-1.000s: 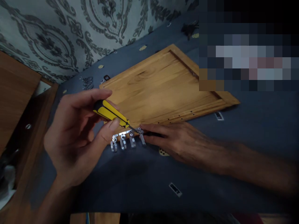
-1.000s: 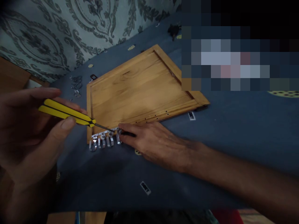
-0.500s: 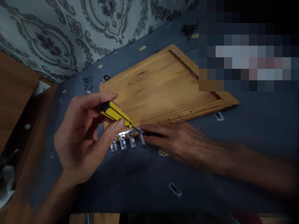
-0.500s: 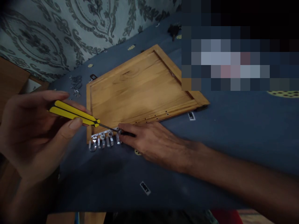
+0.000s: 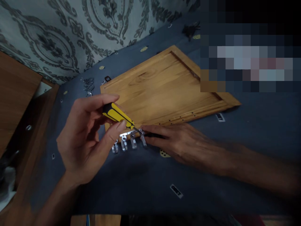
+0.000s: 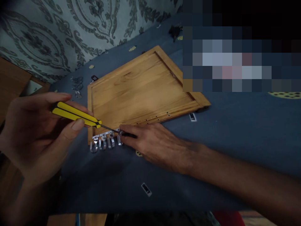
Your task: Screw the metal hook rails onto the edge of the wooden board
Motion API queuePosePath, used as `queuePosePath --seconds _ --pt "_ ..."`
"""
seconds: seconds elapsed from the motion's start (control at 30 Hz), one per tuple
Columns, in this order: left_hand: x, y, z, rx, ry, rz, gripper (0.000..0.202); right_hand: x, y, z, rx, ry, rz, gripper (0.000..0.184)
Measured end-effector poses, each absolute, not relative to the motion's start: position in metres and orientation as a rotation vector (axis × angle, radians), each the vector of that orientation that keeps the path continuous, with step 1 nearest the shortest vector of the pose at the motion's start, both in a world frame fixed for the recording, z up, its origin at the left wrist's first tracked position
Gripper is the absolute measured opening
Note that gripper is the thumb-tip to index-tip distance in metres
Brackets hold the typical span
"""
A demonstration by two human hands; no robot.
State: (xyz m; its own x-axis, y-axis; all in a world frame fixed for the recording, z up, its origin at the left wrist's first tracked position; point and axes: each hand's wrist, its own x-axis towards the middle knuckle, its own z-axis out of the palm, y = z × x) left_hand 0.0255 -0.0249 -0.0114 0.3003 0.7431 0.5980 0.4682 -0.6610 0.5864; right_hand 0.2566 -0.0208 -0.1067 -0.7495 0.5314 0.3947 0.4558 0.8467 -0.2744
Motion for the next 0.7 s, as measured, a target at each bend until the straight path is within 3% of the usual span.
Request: queuePosePath --seconds 0.27,0.7 --pt "0.0293 -0.0263 -0.0130 2.215 1.143 1.338 0.050 0.2569 -0.0189 -0.1067 -0.744 -2.603 0.270 0.070" --pt "0.0298 -0.0308 -0.0124 2.264 1.242 1.334 0.049 0.2552 -0.0191 -0.1075 -0.731 -2.576 0.264 0.059"
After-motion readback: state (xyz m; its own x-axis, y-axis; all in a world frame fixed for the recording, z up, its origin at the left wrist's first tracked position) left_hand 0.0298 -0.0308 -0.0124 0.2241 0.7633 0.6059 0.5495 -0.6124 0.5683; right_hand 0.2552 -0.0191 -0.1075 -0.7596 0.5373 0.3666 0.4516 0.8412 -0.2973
